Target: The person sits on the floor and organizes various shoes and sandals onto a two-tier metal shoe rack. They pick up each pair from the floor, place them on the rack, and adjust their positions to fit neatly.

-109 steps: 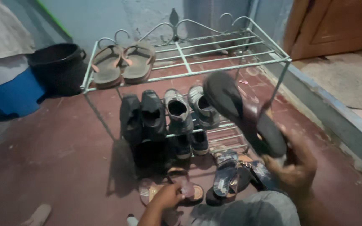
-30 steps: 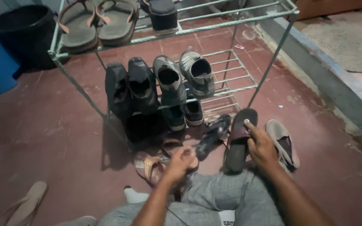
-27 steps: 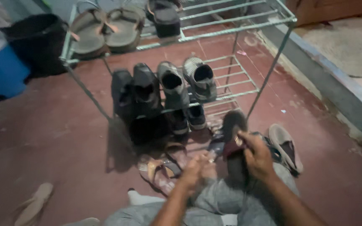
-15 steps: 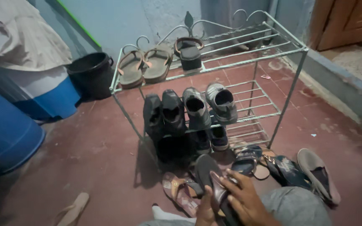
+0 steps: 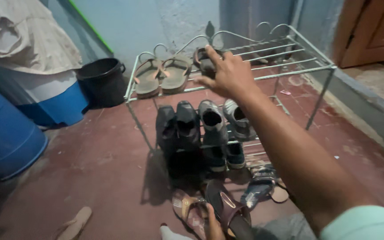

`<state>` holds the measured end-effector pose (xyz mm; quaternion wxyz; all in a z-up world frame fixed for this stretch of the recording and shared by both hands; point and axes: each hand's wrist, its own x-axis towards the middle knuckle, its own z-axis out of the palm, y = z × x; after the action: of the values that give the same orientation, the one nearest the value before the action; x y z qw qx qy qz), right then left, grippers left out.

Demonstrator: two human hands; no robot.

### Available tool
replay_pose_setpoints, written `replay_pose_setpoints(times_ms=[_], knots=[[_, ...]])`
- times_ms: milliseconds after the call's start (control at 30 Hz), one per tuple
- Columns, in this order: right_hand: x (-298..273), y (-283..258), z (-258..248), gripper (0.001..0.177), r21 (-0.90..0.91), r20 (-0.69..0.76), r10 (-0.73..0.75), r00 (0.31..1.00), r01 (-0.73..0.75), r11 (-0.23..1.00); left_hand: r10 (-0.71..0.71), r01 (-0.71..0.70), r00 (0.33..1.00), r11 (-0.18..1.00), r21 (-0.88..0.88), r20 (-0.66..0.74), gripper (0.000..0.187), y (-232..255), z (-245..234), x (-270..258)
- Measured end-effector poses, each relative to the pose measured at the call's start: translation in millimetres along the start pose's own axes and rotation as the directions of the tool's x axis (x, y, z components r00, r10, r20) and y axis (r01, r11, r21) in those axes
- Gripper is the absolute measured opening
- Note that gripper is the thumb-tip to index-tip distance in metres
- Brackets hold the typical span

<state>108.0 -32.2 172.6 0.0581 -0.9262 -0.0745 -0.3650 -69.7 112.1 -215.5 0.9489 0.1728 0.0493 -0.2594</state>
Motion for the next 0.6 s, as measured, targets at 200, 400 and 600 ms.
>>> replay_pose_setpoints(times_ms=[200, 400, 600], knots=[[23, 21, 45, 0.065, -0.142, -0.023, 0.026, 0.999, -0.029, 0.989, 0.024, -0.024, 0.999, 1.000, 0.015, -0.036, 0.074, 7, -10, -5], [-11, 89, 25, 0.062, -0.093, -0.087, 0.136, 0.987, -0.143, 0.985, 0.042, -0.042, 0.999, 0.999, -0.022, -0.021, 0.074, 5, 0, -4], [-62, 89, -1, 0.085, -0.142, -0.292, -0.045, 0.955, 0.003, 0.990, 0.085, -0.086, 0.995, 0.996, 0.019, 0.058, 0.075, 28, 43, -10]])
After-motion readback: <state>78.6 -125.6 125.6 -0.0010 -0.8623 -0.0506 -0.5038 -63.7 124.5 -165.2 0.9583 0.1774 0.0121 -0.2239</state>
